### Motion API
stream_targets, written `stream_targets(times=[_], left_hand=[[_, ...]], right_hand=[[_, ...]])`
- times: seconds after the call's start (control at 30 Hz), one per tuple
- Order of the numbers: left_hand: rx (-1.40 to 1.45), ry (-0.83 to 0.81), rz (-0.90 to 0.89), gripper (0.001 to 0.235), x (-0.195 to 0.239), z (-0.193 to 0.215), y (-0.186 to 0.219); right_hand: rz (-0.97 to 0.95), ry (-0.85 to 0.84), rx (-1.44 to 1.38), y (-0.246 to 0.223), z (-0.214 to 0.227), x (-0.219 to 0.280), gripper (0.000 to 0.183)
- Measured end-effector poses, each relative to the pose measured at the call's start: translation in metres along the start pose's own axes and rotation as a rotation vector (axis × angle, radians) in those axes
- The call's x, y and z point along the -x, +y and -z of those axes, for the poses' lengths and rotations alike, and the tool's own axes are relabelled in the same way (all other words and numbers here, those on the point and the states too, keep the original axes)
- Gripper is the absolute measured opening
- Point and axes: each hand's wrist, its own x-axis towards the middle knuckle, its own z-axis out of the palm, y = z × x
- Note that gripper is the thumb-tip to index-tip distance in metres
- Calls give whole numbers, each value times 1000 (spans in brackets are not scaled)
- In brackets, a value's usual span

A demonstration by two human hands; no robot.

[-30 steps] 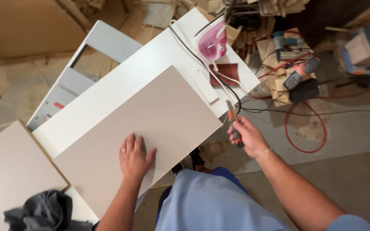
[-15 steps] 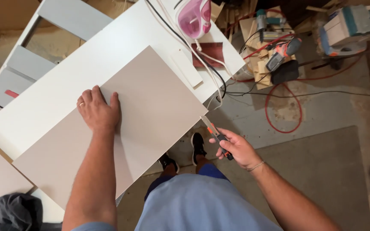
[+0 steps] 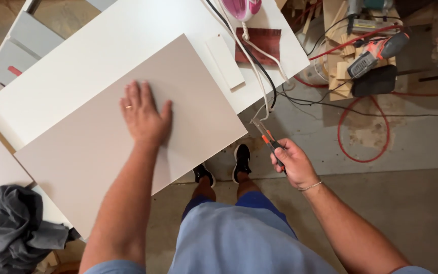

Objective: Applying edge banding to a wooden board using an iron and trimming the excess with a utility knife

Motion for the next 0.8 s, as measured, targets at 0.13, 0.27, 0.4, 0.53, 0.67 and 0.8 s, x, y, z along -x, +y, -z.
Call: stream_targets(times=[0.13, 0.27, 0.4, 0.53, 0.67, 0.8], left_hand=[[22, -96, -78, 88, 9, 0, 44], [-5, -180, -156, 93, 4, -15, 56], [-37, -166, -233, 98, -11, -31, 49], [-57, -101, -271, 96, -15, -39, 44], [-73, -65, -285, 95, -14, -40, 40], [-76, -49, -299, 94, -15, -42, 37]], right_hand=[[13, -66, -107, -4, 8, -11, 24], [32, -338, -197, -53, -18, -12, 45], [12, -395, -285, -52, -21, -29, 45], [49, -510, -104, -57, -25, -46, 28], [-37, -452, -126, -34, -24, -55, 26], [-139, -291, -101, -7, -19, -64, 26]])
